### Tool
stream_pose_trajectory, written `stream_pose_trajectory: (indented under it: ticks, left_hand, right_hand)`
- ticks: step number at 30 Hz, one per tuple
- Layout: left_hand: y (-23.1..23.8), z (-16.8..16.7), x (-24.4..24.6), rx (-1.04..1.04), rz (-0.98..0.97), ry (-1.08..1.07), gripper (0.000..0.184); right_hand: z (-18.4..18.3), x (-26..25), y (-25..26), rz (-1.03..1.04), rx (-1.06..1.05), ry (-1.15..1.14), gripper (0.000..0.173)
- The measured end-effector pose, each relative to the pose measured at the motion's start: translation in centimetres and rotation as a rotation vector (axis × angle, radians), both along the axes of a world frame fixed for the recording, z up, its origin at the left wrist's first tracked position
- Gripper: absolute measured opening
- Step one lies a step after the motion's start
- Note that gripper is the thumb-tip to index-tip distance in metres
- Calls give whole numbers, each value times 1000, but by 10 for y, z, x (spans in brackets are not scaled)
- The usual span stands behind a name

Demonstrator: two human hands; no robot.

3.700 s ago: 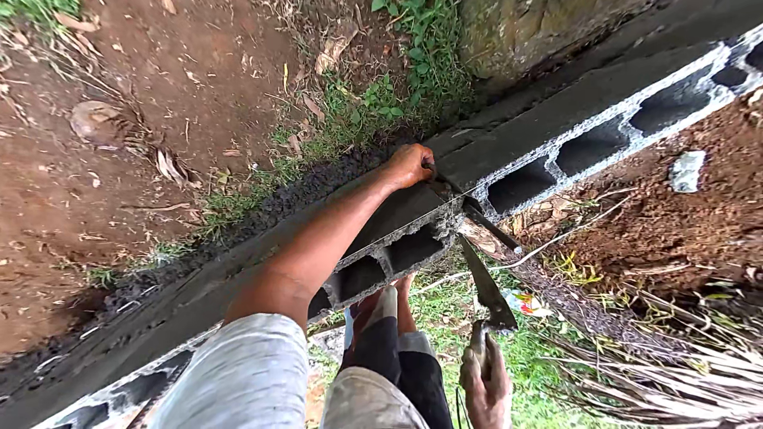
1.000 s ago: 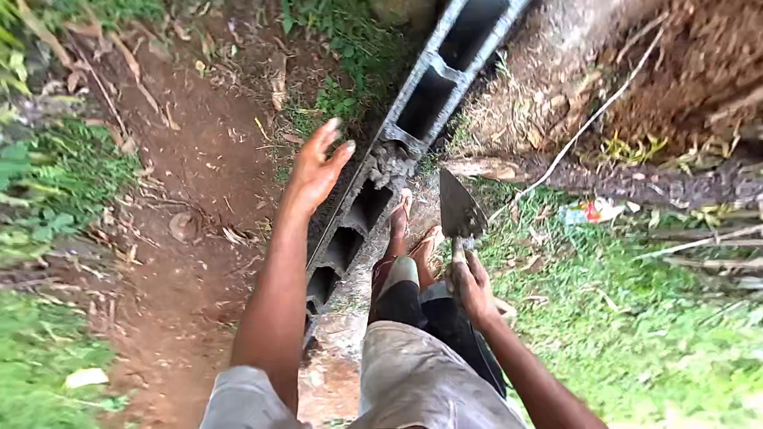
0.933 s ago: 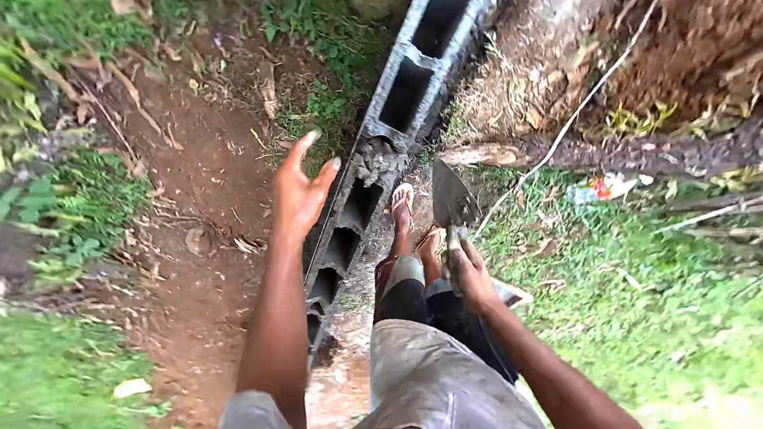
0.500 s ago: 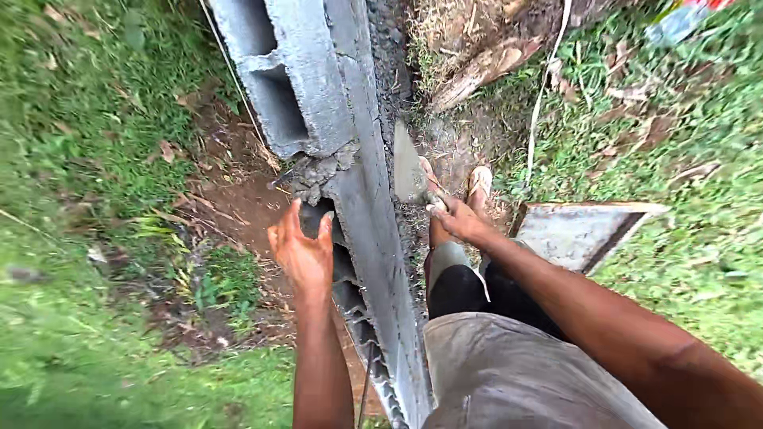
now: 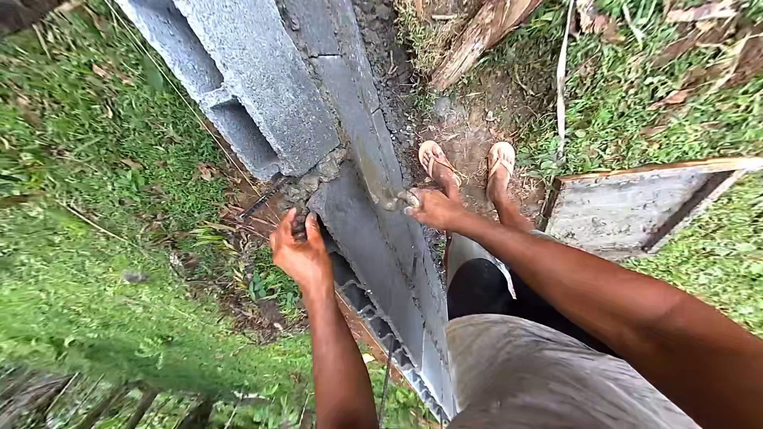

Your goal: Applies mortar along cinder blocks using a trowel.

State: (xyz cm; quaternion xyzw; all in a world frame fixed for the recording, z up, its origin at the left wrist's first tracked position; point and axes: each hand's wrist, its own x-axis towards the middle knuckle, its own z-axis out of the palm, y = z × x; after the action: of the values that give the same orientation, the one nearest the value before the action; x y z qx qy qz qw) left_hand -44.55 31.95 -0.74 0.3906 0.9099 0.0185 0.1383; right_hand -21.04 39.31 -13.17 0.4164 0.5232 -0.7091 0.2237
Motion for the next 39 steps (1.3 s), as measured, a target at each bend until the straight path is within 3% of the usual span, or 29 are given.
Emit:
stream_pose_trajectory:
  ticks: [10, 15, 22, 27, 34, 39]
  left_hand:
    - [8, -7, -4, 11, -77, 67, 30]
    - [13, -2, 6, 22, -257, 129, 26]
    - [51, -14, 28, -355, -730, 38, 37]
    - [56, -33, 19, -559, -959, 132, 43]
    - [66, -53, 10, -684, -1036, 234, 42]
    - [75, -69, 9, -703, -1077, 312, 41]
  right_hand:
    - [6, -8, -34, 36, 191, -14, 37]
    - [-22, -1, -44, 51, 200, -19, 40]
    - [-34, -4, -47, 140, 319, 5, 37]
    - [-53, -16, -38, 203, 259, 1, 40]
    - [-91, -12, -27, 221, 219, 100, 42]
    - [-91, -7, -12, 240, 144, 152, 41]
